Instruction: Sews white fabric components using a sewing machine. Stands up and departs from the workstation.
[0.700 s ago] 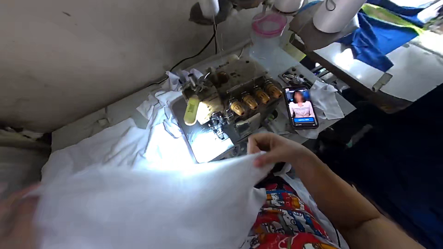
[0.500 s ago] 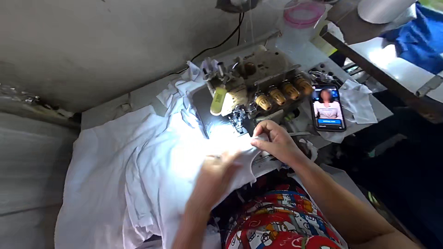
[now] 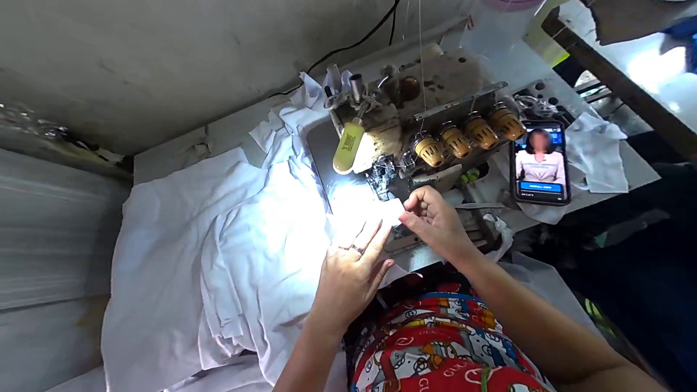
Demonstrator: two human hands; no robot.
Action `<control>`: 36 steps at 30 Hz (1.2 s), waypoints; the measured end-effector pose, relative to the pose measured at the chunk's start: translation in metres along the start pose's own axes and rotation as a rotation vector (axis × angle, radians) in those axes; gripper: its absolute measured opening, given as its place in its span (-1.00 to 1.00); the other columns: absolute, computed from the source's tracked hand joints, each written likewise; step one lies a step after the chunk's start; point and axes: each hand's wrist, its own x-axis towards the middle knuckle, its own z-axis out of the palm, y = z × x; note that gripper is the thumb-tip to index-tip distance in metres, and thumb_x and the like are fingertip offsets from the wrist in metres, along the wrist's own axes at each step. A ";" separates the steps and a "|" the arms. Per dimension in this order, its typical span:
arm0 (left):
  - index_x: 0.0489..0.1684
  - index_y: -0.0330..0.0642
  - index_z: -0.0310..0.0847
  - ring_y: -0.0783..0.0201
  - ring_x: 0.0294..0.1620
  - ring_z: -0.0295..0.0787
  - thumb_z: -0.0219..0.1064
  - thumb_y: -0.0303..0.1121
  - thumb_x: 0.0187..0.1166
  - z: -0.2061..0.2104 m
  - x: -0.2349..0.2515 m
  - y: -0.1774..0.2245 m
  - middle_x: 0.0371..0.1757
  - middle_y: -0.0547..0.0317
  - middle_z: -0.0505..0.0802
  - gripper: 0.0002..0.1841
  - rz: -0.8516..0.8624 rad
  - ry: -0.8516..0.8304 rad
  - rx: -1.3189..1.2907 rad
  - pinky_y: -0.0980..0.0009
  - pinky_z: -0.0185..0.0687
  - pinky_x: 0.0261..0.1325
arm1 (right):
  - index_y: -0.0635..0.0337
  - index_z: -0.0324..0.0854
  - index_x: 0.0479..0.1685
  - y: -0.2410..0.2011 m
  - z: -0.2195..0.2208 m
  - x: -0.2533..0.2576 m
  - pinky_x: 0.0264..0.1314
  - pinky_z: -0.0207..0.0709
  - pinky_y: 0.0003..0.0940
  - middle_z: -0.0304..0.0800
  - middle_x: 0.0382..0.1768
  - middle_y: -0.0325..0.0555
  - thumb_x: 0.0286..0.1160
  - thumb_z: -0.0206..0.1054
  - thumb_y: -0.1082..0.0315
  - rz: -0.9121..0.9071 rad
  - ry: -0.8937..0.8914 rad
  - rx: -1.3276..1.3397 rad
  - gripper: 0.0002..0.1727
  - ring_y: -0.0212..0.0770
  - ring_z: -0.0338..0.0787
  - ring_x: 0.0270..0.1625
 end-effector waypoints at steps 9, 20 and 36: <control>0.38 -0.12 0.69 0.11 0.48 0.70 0.20 -0.17 0.75 0.001 0.001 0.006 0.37 -0.02 0.83 -0.62 0.058 0.065 -0.091 0.25 0.52 0.45 | 0.20 0.73 -0.17 -0.014 -0.011 -0.002 -0.11 0.75 -0.61 0.84 -0.22 -0.34 0.42 0.43 0.49 -0.121 0.053 0.100 -0.92 -0.55 0.81 -0.23; 0.40 -0.12 0.73 0.14 0.47 0.71 0.16 -0.10 0.73 0.011 0.002 0.004 0.40 0.09 0.83 -0.56 0.012 0.097 0.102 0.22 0.45 0.48 | 0.35 0.75 0.23 -0.010 -0.010 -0.004 0.11 0.70 -0.60 0.75 0.36 0.01 0.65 0.15 0.42 -0.152 -0.018 -0.065 -0.65 -0.48 0.80 0.15; 0.34 -0.02 0.79 -0.08 0.45 0.68 -0.03 0.19 0.74 -0.004 -0.008 -0.010 0.39 0.06 0.83 -0.38 -0.158 0.044 0.203 -0.14 0.31 0.46 | 0.23 0.56 0.48 -0.011 -0.037 -0.022 -0.22 0.57 -0.69 0.69 0.32 -0.08 0.63 0.26 0.31 -0.071 -0.172 -0.171 -0.55 -0.60 0.64 -0.28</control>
